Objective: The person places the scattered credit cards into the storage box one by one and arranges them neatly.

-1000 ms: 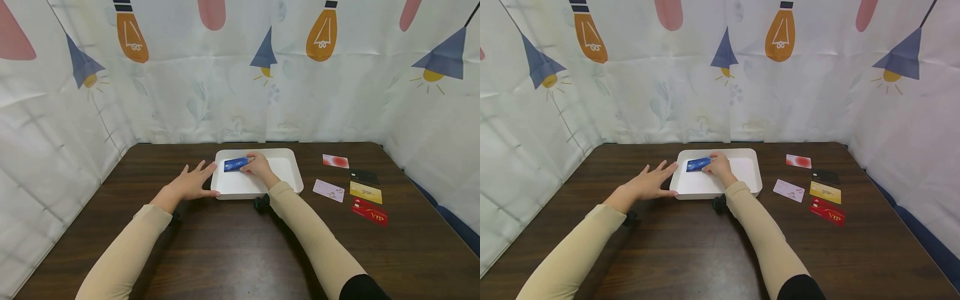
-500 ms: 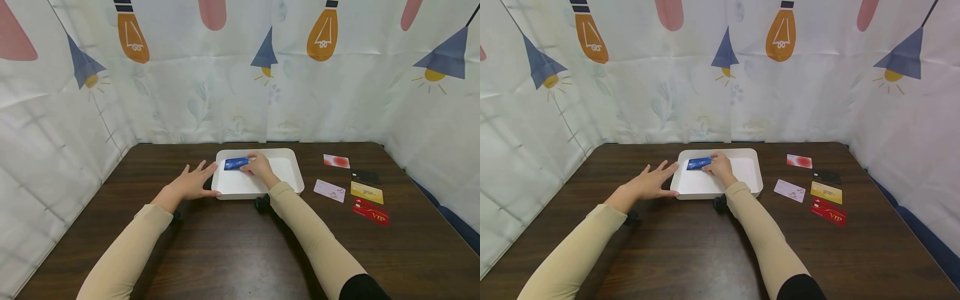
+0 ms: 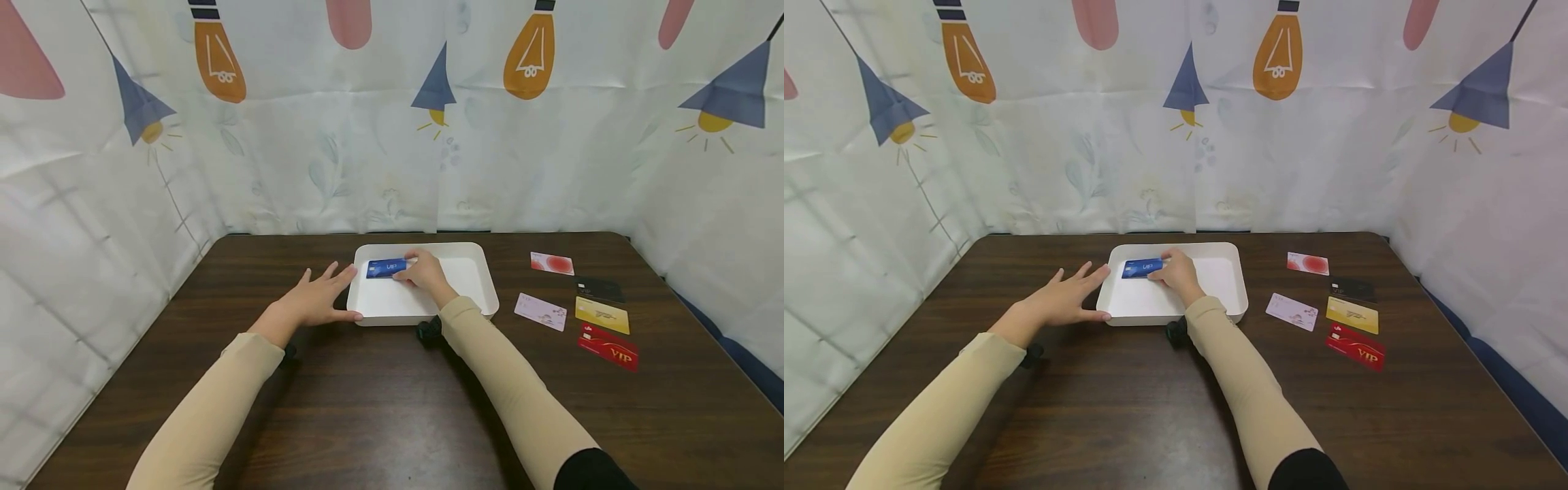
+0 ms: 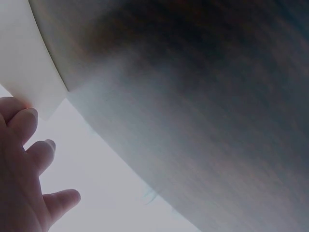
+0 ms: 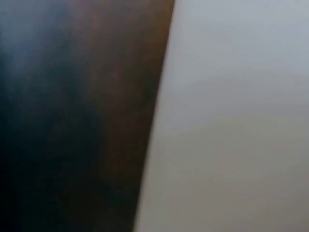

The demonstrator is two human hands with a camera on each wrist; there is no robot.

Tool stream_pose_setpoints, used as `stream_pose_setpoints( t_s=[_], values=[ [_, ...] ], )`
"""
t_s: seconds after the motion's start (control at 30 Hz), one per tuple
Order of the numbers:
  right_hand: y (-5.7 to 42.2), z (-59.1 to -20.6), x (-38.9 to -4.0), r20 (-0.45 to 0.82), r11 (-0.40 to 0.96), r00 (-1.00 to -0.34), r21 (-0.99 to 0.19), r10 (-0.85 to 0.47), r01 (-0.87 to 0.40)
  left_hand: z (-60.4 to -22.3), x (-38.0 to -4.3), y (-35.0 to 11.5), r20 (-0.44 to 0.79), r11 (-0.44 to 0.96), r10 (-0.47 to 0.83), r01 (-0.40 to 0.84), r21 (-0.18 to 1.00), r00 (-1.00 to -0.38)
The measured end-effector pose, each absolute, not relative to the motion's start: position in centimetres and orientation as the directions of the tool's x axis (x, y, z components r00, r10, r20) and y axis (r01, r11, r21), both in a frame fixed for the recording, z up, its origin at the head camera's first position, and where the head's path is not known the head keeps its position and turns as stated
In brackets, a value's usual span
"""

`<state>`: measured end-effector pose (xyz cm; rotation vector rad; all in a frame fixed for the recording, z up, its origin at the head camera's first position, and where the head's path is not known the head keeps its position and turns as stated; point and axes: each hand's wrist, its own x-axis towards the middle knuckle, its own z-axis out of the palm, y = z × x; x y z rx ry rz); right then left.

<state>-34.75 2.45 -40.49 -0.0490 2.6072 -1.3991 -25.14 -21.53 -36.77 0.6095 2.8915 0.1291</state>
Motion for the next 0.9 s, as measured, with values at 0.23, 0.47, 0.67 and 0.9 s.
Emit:
stream_pose_setpoints(
  t_s=[0.23,0.47,0.67,0.9],
  values=[
    [2.29,-40.34,-34.84,-0.193,0.503,-0.974,-0.857,-0.116,0.110,-36.71,-25.02,-21.49,-0.163,0.913,0.404,0.385,0.133,-0.900],
    [2.26,-40.21,-34.84,-0.199,0.519,-0.973,-0.847,-0.118,0.110,-36.67,-25.01,-21.44,-0.165,0.914,0.402,0.384,0.131,-0.900],
    [2.42,-40.03,-34.20,-0.150,0.545,-0.980,-0.837,-0.133,0.054,-36.52,-24.93,-21.40,-0.166,0.914,0.402,0.383,0.136,-0.900],
    [2.46,-40.13,-34.19,-0.128,0.601,-0.982,-0.799,-0.141,0.018,-36.58,-24.92,-21.44,-0.169,0.914,0.401,0.381,0.140,-0.900]
  ],
)
